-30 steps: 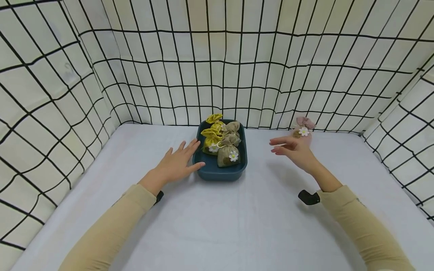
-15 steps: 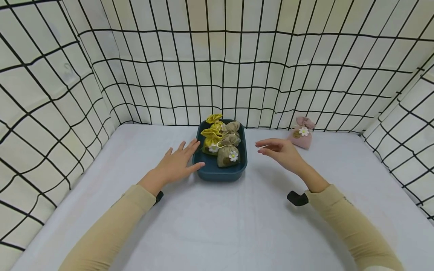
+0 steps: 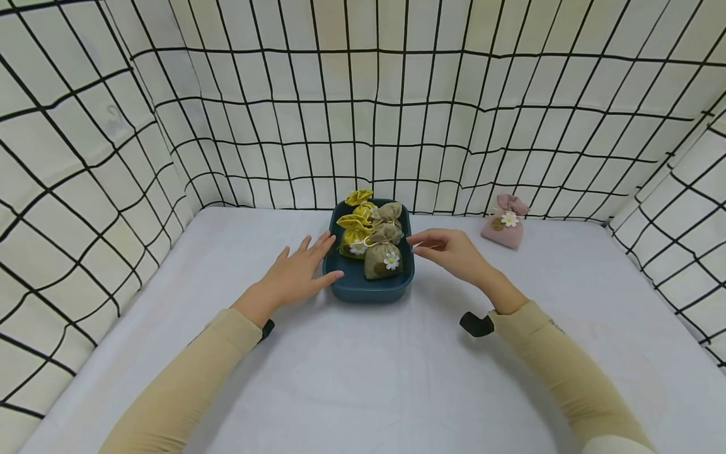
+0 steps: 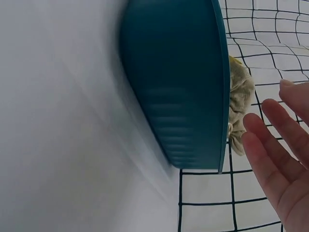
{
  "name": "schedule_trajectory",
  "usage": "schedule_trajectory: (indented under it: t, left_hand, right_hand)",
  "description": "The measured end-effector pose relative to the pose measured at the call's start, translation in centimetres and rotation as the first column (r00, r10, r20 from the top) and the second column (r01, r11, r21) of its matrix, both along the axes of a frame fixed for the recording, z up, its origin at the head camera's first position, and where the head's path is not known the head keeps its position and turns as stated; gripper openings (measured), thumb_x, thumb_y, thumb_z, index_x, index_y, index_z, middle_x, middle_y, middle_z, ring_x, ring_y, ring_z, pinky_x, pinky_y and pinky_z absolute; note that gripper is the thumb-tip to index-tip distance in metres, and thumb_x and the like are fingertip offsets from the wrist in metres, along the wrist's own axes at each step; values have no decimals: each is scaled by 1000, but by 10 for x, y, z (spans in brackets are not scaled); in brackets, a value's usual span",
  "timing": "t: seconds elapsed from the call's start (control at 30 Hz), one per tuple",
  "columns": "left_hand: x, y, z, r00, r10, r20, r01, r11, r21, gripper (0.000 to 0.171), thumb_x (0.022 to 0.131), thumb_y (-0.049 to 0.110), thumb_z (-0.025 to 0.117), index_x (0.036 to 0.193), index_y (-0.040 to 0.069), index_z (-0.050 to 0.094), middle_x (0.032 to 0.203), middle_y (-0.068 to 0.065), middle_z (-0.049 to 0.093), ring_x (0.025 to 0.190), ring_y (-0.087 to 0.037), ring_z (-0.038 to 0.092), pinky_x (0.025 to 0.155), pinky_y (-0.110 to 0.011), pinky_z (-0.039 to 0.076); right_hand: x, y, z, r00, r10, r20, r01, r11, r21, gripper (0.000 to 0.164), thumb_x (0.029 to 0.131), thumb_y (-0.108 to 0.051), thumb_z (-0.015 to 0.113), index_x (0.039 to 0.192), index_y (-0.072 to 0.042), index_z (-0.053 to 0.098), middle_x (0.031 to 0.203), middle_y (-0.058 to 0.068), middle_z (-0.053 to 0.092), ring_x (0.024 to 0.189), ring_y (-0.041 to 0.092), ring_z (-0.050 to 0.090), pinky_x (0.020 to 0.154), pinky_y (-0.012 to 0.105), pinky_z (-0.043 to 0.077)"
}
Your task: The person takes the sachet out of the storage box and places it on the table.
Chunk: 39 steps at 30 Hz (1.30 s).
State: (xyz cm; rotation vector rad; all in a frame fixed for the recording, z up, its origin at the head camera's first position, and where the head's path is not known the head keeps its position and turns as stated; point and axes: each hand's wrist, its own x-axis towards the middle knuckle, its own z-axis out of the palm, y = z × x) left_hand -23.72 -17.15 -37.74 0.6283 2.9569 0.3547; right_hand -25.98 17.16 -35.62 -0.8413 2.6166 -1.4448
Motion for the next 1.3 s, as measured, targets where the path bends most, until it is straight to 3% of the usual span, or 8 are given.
schedule_trajectory:
  t: [0.33,0.9,1.13,1.3]
  left_hand:
    - [1,0,1,1000,-1,-2,1,1000,1,88,102,66,44,167,16,12,172,-5,9,155,-39,10,116,-72,11]
    - [1,1,3,1000,-1,0,1,1000,-1,88,102,66,44,167,16,12,172,-5,9,155,-40,11,116,-72,12]
    - [1,1,2,1000,-4,0,4,1000,0,88,102,66,44,167,16,12,172,-5,9,155,-39,10,116,-72,11]
    - [1,0,3,1000,-2,6,2,1000,3,88,102,67,44,167,17,12,172,-4,9,155,-39,10,116,-71,11]
  right_hand:
    - [-7,-23,8,1000,-8,-19,9,999,40,28,100,-10,69,127,-2,71,121,13,72,109,27,68,93,43,56]
    - [-25,-41,5,995,-90,48,88,996,33,46,96,-10,74,140,-4,63,136,15,63,119,32,64,92,45,56]
    - [-32,-47,5,995,-86,44,82,993,87,50,95,-11,76,142,-5,60,140,15,61,124,32,61,94,46,55]
    - [-39,-50,7,997,-47,64,35,985,167,54,93,-11,77,144,-5,59,142,16,59,124,34,60,97,47,53]
